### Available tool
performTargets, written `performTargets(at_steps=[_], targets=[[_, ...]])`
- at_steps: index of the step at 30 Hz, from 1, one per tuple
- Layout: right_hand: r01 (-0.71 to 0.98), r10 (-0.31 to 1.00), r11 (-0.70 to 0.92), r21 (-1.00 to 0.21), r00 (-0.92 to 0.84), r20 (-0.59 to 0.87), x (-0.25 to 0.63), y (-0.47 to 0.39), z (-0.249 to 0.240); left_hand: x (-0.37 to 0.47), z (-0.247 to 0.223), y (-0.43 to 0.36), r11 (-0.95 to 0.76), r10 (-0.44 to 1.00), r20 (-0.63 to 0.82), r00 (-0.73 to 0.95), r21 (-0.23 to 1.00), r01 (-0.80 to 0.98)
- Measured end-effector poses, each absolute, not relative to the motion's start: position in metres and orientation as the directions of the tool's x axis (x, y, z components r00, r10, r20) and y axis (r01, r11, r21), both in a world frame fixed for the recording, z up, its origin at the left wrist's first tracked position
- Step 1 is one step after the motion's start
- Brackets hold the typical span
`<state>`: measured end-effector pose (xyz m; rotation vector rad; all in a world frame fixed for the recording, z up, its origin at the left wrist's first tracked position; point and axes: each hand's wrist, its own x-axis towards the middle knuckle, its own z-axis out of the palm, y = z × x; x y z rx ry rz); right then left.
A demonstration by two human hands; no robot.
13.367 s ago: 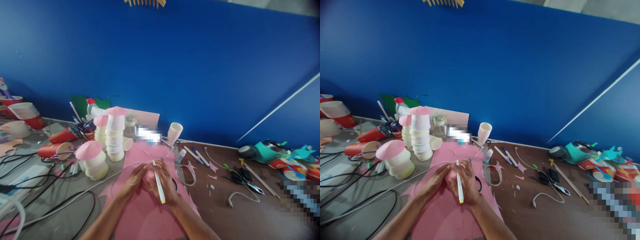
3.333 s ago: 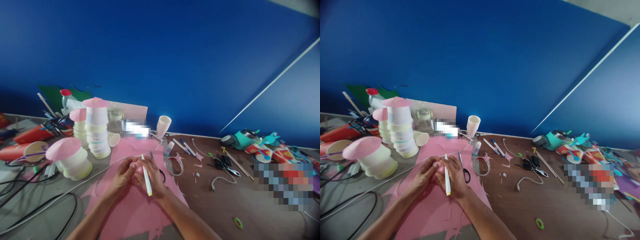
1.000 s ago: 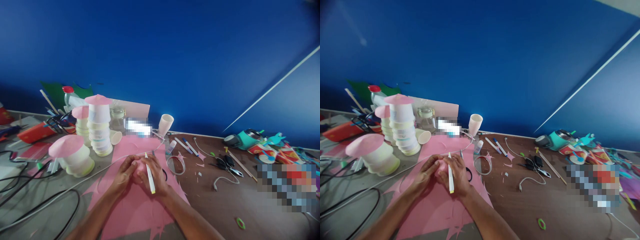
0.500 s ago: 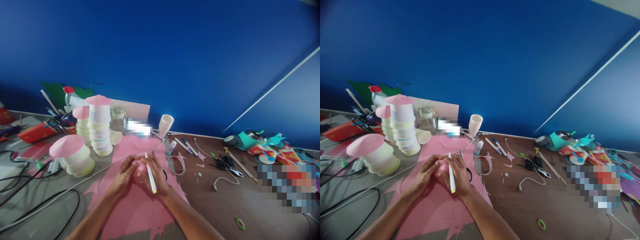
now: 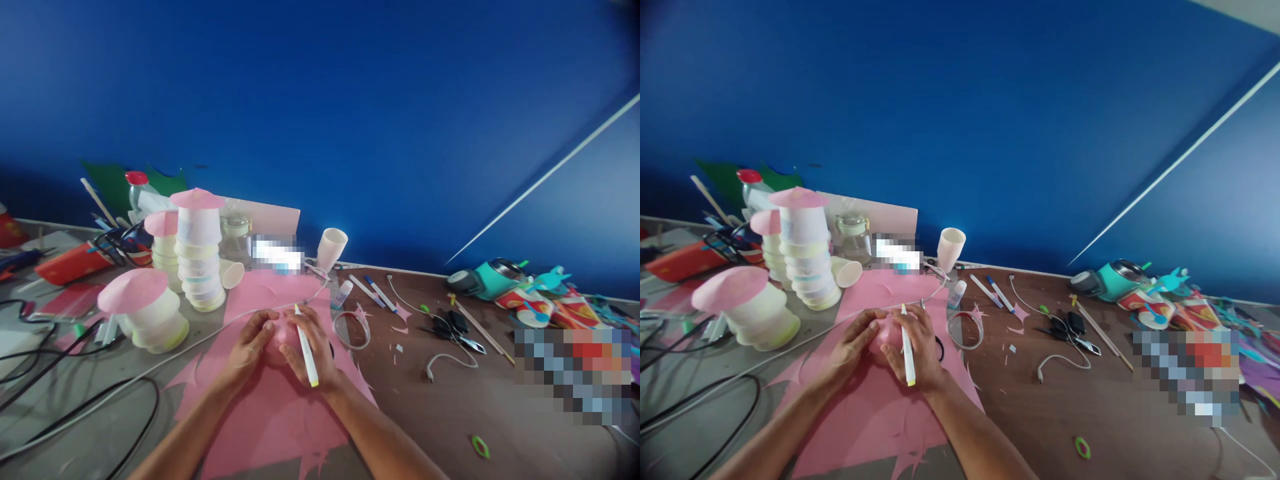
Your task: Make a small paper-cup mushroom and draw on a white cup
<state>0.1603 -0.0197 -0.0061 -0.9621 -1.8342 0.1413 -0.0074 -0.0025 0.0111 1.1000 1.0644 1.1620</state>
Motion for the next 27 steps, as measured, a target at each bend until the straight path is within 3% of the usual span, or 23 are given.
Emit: performTargets(at_steps=[10,19,27], targets=[[0.591,0.647,0.680,-0.434,-0.204,0.734,0.159,-0.019,-0.005,-0.009,0.012,-0.003,0.059,0.993,-0.045,0.113,0.991,-0.123],[0.530,0.616,0.722,-0.444,-0.201,0.762,0.154,-0.018,-0.003,-0.011,0.002,-0.002,0.019,0.997,-0.014,0.079,0.998,-0.061],[0.502,0.664,0.696,-0.514,-0.176,0.727,0.151,-0.018,-0.005,-0.012,0.004,-0.002,0.007,0.995,-0.009,0.104,1.000,0.029]])
